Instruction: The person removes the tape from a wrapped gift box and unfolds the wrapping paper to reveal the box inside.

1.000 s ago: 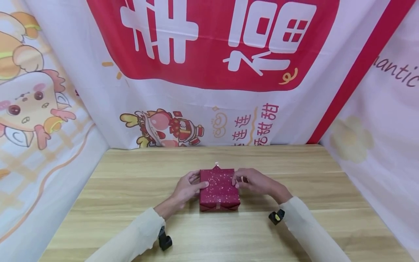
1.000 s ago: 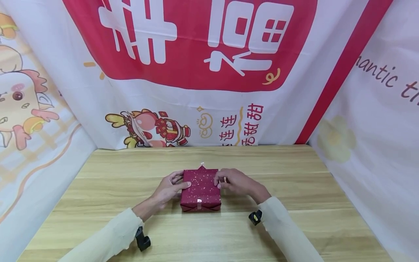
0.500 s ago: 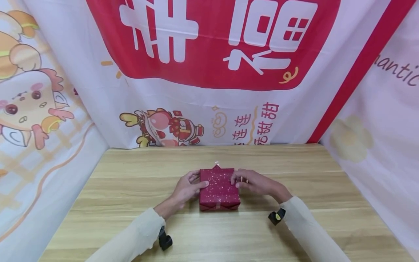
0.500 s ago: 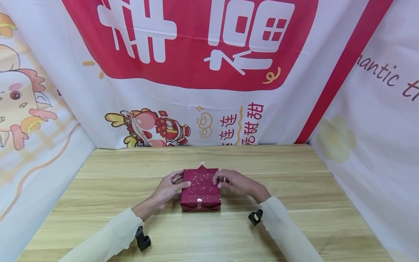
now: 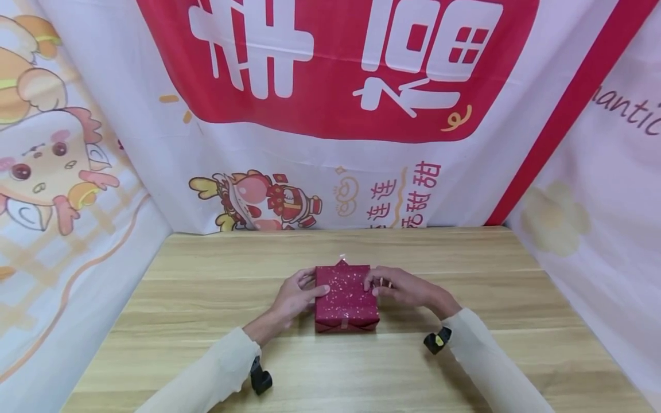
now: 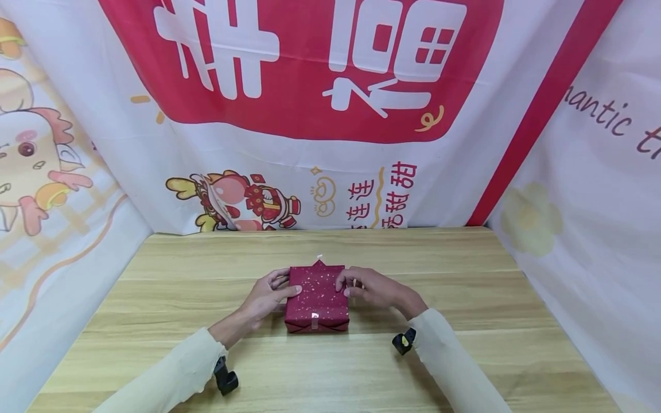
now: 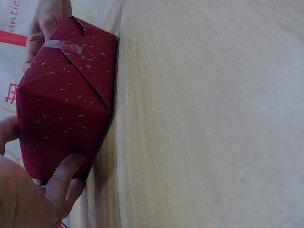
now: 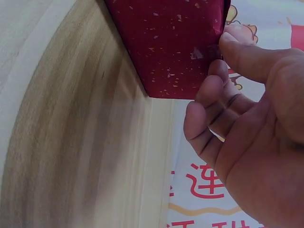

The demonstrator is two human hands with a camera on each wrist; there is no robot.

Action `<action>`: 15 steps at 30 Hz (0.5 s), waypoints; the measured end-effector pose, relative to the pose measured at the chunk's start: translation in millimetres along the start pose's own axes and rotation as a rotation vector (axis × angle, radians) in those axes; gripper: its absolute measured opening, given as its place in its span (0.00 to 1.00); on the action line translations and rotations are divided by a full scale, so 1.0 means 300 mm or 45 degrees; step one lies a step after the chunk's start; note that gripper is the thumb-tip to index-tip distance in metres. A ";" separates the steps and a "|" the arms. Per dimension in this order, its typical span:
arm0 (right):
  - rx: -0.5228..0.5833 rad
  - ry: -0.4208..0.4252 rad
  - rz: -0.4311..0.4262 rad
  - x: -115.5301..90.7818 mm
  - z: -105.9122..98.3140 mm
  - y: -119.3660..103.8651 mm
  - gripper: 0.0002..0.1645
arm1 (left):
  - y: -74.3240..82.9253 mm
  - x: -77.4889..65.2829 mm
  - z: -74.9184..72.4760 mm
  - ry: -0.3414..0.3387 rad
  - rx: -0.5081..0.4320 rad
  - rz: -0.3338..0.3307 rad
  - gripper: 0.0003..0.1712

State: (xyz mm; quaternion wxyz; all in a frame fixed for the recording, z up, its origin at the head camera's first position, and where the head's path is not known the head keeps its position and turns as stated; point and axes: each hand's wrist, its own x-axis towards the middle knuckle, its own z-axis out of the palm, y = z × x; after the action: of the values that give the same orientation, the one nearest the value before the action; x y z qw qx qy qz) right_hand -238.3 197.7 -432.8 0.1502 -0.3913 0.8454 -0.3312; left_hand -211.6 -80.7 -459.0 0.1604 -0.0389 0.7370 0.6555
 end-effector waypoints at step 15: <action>0.062 0.028 0.037 0.011 -0.004 0.021 0.09 | -0.046 0.033 -0.004 0.016 0.001 0.029 0.47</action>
State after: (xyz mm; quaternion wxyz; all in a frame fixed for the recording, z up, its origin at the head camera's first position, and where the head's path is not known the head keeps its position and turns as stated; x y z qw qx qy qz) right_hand -244.7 198.6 -436.1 0.1553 -0.3716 0.8443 -0.3535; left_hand -217.5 -82.3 -474.9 0.1484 -0.0345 0.7386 0.6567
